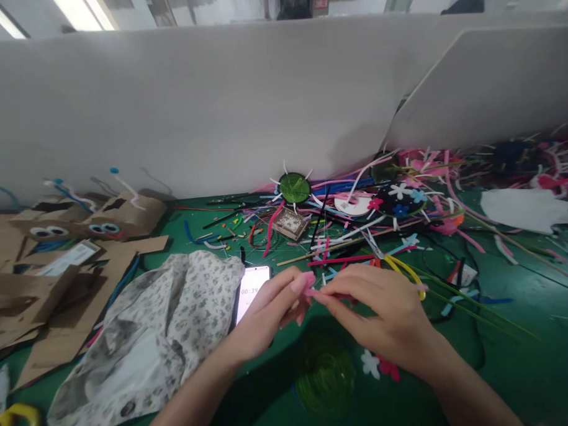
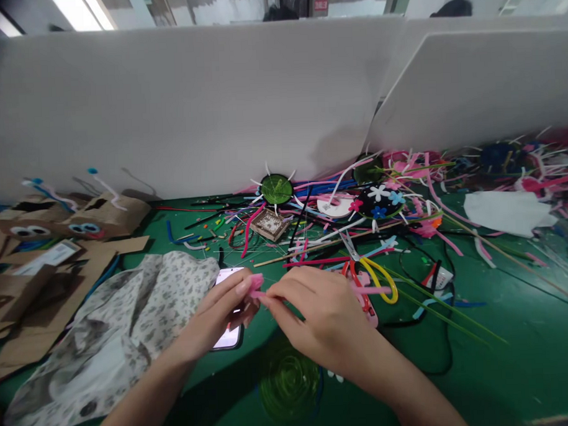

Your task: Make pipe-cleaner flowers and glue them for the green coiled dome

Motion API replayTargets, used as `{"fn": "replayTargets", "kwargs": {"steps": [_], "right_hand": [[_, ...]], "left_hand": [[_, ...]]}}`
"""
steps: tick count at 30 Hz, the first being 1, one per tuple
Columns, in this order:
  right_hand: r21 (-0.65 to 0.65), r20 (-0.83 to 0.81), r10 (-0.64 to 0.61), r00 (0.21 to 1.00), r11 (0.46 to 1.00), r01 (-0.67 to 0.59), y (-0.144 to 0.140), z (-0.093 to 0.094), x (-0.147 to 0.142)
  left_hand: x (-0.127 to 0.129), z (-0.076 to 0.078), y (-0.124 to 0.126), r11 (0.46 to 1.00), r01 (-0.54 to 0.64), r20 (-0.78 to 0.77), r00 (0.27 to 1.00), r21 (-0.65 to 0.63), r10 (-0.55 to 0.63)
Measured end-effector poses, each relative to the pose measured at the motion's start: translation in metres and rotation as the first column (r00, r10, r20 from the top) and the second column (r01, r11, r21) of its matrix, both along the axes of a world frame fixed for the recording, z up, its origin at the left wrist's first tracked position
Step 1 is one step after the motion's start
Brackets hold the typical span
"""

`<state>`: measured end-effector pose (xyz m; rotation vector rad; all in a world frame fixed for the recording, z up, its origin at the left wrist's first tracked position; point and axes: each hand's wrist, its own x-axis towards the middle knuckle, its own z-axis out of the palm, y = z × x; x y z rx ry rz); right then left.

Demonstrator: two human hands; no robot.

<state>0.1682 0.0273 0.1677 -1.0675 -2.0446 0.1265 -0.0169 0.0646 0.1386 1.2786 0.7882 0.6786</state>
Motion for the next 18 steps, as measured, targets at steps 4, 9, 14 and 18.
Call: {"fn": "replayTargets", "kwargs": {"steps": [4, 9, 14, 18], "right_hand": [[-0.079, 0.046, 0.030, 0.998, 0.997, -0.027, 0.002, 0.000, 0.003], [-0.008, 0.052, -0.015, 0.999, 1.000, 0.016, 0.001, 0.001, 0.005], [0.106, 0.022, -0.062, 0.998, 0.993, 0.059, -0.002, -0.005, -0.005], [0.127, -0.102, -0.123, 0.987, 0.983, 0.136, -0.002, -0.007, -0.017]], "left_hand": [[-0.001, -0.001, -0.002, 0.989, -0.024, -0.108, 0.993, 0.149, 0.041], [-0.004, -0.003, 0.000, 0.971, 0.004, -0.094, 0.995, 0.237, 0.019], [0.001, 0.000, -0.006, 0.980, 0.004, -0.018, 1.000, 0.197, -0.001], [0.006, -0.001, -0.011, 0.998, -0.012, 0.099, 0.995, 0.054, 0.006]]}}
